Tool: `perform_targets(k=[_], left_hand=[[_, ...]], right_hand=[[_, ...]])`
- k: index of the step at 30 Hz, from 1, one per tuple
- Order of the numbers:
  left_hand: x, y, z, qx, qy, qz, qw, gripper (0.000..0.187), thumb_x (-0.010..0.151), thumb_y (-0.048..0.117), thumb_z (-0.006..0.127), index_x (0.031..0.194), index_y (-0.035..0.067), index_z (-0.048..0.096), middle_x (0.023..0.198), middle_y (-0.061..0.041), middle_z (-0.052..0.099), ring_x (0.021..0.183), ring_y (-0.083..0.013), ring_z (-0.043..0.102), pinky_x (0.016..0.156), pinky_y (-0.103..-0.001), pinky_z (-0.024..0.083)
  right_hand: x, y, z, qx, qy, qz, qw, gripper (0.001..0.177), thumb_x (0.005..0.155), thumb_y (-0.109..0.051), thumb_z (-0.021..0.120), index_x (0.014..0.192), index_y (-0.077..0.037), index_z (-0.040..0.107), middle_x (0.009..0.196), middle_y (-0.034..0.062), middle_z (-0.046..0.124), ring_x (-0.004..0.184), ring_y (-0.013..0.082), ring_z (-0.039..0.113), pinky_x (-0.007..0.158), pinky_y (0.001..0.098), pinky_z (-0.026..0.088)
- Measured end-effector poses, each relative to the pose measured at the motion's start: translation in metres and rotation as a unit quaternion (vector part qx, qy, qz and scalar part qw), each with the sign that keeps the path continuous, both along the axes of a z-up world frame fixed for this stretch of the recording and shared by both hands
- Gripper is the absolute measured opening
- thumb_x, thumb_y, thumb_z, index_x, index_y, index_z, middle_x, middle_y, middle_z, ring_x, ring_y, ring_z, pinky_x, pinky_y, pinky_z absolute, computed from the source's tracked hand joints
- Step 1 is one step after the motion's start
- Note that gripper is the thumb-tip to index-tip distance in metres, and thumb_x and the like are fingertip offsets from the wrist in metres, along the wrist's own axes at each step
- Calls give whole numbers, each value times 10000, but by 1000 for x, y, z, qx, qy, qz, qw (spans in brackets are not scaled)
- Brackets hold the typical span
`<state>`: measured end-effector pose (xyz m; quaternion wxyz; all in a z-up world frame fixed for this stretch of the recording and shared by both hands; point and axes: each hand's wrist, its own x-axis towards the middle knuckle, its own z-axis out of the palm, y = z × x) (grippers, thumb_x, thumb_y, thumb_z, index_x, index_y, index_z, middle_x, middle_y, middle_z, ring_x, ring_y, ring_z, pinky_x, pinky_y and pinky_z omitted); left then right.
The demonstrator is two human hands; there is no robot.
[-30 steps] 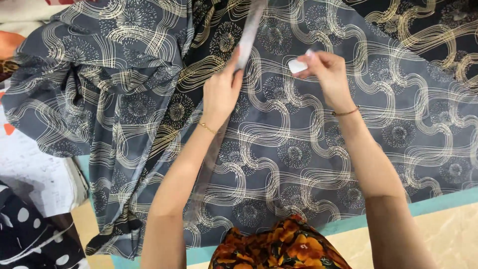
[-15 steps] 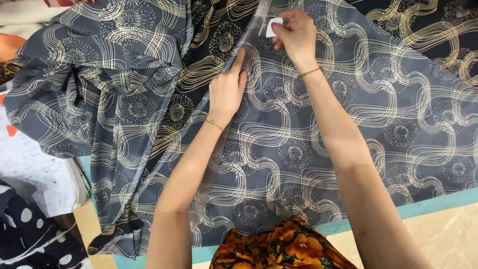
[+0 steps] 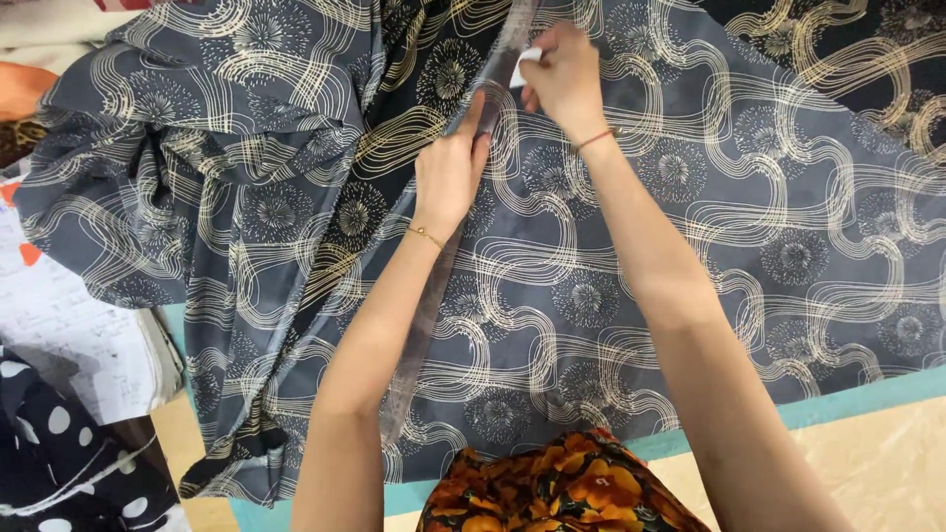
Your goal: The person measures a large piece of patterned fabric laid out on a table using a clear ruler and a white chalk marker. They mark the fabric at various points along the ruler's edge and also use a flexible measuring tape to measure the fabric's length and width.
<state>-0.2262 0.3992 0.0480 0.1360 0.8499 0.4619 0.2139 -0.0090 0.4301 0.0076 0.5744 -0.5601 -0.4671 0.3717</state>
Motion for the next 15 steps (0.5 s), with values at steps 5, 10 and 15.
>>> perform_targets(k=[5, 10, 15], left_hand=[[2, 0, -8, 28, -4, -3, 1000, 571, 996, 228, 656, 1527, 124, 477, 695, -164, 683, 579, -350, 681, 582, -456, 570], [5, 2, -17, 62, 35, 6, 997, 648, 983, 238, 662, 1568, 139, 404, 665, -167, 682, 554, -354, 676, 541, -479, 545], [-4, -7, -4, 61, 22, 4, 998, 614, 1010, 265, 656, 1566, 198, 404, 687, -168, 684, 579, -368, 670, 556, -501, 528]], right_hand=[[-35, -41, 21, -42, -35, 8, 998, 210, 892, 65, 654, 1050, 83, 518, 725, 126, 716, 506, 164, 706, 404, 304, 541], [-45, -89, 33, -171, 110, 200, 958, 162, 939, -10, 698, 1035, 66, 592, 721, 112, 685, 540, 139, 667, 458, 280, 520], [-39, -164, 50, -103, 74, 132, 983, 284, 940, -82, 697, 1189, -4, 584, 787, 65, 706, 594, 97, 647, 505, 259, 529]])
